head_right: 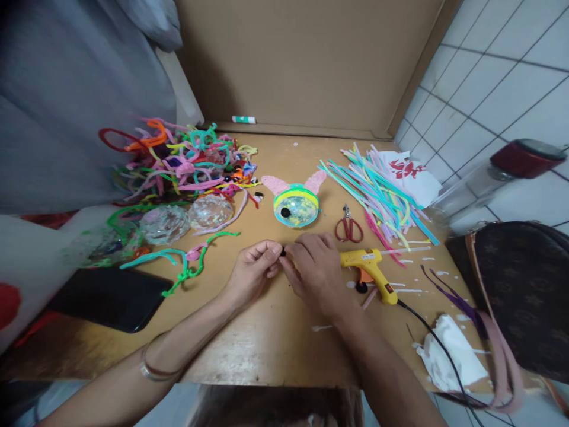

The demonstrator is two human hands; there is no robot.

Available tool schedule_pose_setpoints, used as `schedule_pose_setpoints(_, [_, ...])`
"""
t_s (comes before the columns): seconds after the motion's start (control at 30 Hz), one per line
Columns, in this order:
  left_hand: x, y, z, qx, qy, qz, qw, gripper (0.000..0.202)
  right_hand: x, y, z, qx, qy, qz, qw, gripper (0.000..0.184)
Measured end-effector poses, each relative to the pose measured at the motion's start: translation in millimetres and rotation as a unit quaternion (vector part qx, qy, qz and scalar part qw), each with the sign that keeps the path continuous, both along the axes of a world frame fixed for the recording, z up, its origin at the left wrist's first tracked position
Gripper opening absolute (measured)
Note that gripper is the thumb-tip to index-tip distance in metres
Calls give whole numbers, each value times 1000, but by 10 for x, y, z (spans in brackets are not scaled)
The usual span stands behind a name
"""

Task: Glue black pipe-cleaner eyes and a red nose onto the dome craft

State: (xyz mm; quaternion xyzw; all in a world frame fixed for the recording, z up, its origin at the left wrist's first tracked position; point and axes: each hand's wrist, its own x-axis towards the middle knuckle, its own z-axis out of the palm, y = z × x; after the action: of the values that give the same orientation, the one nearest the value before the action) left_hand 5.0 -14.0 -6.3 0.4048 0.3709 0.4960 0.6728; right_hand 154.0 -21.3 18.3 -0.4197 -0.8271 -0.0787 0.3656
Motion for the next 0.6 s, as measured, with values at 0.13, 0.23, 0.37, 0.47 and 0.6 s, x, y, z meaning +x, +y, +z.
schedule_pose_setpoints(0.13, [-2, -1, 10, -3, 5, -5, 1000, 35, -12, -5, 19, 8, 4, 4, 1000, 2])
schedule_pose_setpoints(0.23, [-3, -3, 11, -9, 7, -2, 1000, 37, -17, -13, 27, 2, 1, 3, 1000, 2])
schedule_pose_setpoints(0.37, [-2, -8, -1, -10, 6, -2, 1000, 36, -34, -33, 16, 1, -4, 3, 1000, 4])
schedule_pose_setpoints(0.47, [0, -13, -3, -3, 1, 2, 1000, 35, -56, -48, -4, 15, 1, 1, 1000, 4])
schedule_pose_setpoints(0.6, [4, -18, 8, -3, 3, 7, 1000, 36, -78, -60, -11, 25, 11, -1, 1000, 4])
